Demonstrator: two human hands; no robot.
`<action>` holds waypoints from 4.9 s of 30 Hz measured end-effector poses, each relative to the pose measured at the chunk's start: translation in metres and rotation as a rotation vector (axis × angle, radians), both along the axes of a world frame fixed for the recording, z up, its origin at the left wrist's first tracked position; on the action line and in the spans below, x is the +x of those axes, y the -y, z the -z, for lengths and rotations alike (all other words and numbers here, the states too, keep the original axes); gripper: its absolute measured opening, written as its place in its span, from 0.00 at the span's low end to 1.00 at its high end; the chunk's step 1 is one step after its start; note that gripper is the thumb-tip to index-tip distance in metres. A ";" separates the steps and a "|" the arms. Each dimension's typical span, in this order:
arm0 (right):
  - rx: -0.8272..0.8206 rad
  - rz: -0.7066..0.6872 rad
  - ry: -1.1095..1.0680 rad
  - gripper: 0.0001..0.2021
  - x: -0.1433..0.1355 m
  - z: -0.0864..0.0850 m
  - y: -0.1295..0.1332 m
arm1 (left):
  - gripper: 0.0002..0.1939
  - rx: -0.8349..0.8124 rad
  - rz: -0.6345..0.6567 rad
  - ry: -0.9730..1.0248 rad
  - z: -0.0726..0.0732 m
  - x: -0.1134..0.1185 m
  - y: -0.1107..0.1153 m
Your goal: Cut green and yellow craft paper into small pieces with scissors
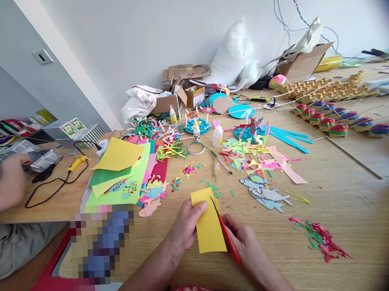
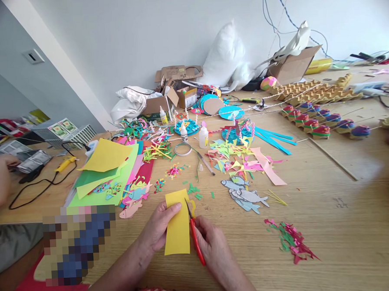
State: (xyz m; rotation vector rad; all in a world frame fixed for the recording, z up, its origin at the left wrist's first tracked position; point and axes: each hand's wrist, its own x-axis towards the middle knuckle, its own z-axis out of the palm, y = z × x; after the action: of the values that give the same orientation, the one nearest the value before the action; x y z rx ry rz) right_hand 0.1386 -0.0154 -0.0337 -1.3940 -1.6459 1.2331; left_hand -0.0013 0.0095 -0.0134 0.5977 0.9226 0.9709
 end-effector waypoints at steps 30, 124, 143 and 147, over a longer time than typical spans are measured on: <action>0.016 -0.044 0.047 0.19 0.001 0.008 0.004 | 0.13 -0.051 0.054 0.067 0.014 0.000 0.018; 0.014 0.129 -0.421 0.12 -0.005 -0.030 -0.024 | 0.19 0.338 0.128 -0.140 -0.025 -0.010 -0.012; 0.099 0.262 -0.391 0.12 0.023 -0.049 -0.039 | 0.28 0.265 0.352 -0.380 -0.052 -0.026 0.010; 0.187 0.063 -0.213 0.07 0.039 -0.069 -0.048 | 0.25 0.244 0.612 -0.407 -0.091 -0.057 0.025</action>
State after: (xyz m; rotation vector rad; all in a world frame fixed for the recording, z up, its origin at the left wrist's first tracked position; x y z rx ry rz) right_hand 0.1778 0.0323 0.0349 -1.1498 -1.5170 1.1189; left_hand -0.0587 -0.0154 0.0772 1.2335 0.8970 0.4104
